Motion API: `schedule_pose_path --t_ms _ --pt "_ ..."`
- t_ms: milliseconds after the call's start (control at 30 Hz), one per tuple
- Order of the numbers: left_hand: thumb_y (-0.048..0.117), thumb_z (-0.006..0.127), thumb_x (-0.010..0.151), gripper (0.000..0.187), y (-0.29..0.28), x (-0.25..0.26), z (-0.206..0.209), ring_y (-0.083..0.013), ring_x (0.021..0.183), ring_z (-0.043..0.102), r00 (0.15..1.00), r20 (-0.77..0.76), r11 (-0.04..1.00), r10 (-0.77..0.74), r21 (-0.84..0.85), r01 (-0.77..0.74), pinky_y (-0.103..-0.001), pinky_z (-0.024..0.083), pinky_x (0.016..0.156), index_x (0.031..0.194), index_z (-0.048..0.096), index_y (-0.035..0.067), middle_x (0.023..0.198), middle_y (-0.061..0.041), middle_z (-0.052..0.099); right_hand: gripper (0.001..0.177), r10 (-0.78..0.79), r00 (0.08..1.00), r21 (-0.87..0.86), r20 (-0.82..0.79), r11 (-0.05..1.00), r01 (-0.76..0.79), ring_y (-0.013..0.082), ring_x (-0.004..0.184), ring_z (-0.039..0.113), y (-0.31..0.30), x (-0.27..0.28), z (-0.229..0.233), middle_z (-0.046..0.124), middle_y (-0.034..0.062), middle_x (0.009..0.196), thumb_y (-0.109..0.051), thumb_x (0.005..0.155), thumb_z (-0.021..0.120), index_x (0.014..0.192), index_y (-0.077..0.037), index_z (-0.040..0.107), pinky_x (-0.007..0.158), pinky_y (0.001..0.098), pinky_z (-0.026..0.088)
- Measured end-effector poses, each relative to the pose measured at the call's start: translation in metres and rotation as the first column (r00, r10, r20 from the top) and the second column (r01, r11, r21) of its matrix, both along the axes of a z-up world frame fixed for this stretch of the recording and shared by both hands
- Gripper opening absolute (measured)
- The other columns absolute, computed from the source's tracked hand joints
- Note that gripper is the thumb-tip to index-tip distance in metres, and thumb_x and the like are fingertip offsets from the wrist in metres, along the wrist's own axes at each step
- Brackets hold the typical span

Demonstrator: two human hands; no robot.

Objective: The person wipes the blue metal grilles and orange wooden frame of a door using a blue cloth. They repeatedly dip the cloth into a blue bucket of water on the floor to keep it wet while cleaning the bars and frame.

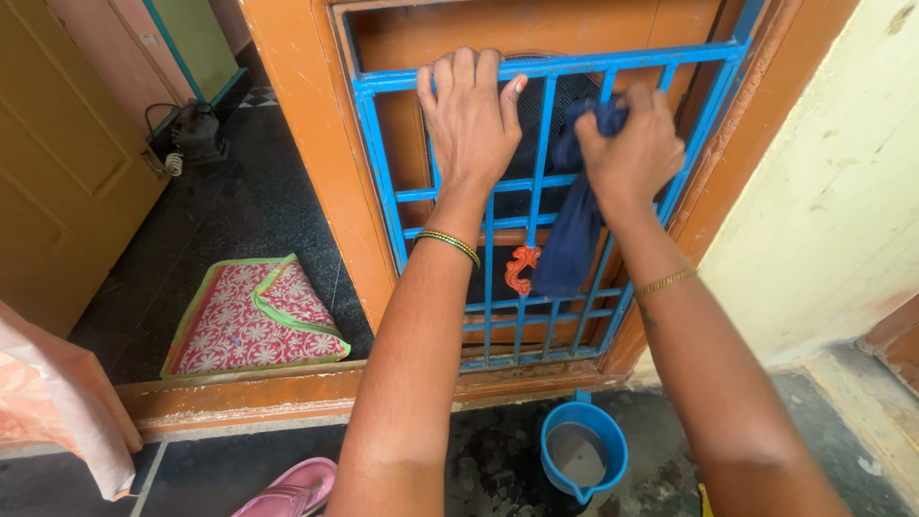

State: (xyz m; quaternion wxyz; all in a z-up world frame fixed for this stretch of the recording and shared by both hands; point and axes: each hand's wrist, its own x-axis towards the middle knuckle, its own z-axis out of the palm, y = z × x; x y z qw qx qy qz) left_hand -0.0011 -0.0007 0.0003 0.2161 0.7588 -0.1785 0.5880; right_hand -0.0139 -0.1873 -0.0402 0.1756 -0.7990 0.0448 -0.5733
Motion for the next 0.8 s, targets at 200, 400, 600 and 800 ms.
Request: schedule_pose_path --t_ms 200,400,600,800 --pt "0.033 0.066 0.097 0.032 -0.001 -0.001 -0.002 -0.0305 0.116 0.053 0.999 0.036 0.999 -0.017 -0.034 0.018 -0.05 0.029 0.112 0.113 0.065 0.006 0.108 -0.011 0.059 0.051 -0.165 0.986 -0.182 -0.008 0.97 0.161 0.0373 0.07 0.068 0.008 -0.007 -0.063 0.063 0.0159 0.106 -0.046 0.089 0.075 0.118 -0.007 0.061 0.054 0.0512 0.048" --pt "0.037 0.063 0.098 0.035 -0.001 -0.006 0.002 -0.032 0.118 0.053 1.0 -0.011 1.0 -0.002 -0.012 0.001 -0.052 0.029 0.114 0.113 0.065 0.006 0.11 -0.013 0.059 0.035 -0.068 0.947 -0.141 -0.314 0.99 0.024 0.0377 0.068 0.068 0.007 -0.022 -0.155 0.065 0.0176 0.102 -0.036 0.095 0.067 0.109 -0.004 0.062 0.054 0.0513 0.053" --pt "0.057 0.053 0.098 0.059 -0.011 -0.011 0.016 -0.0363 0.113 0.055 0.981 -0.14 0.991 0.135 0.026 -0.133 -0.059 0.026 0.112 0.111 0.068 0.002 0.107 -0.018 0.064 0.036 0.149 0.905 -0.085 -0.399 0.977 -0.198 0.0412 0.075 0.069 -0.034 -0.051 -0.15 0.069 0.0186 0.099 -0.035 0.091 0.068 0.106 -0.003 0.066 0.064 0.0519 0.054" --pt "0.064 0.048 0.099 0.065 -0.066 0.0 0.021 -0.0381 0.113 0.057 0.989 -0.109 0.982 0.105 0.171 -0.085 -0.055 0.032 0.11 0.118 0.07 0.005 0.114 -0.021 0.066 0.042 0.149 0.988 -0.163 0.044 0.977 -0.14 0.0465 0.093 0.063 -0.076 -0.016 -0.007 0.061 0.0249 0.108 -0.029 0.102 0.074 0.119 0.006 0.059 0.071 0.0528 0.049"
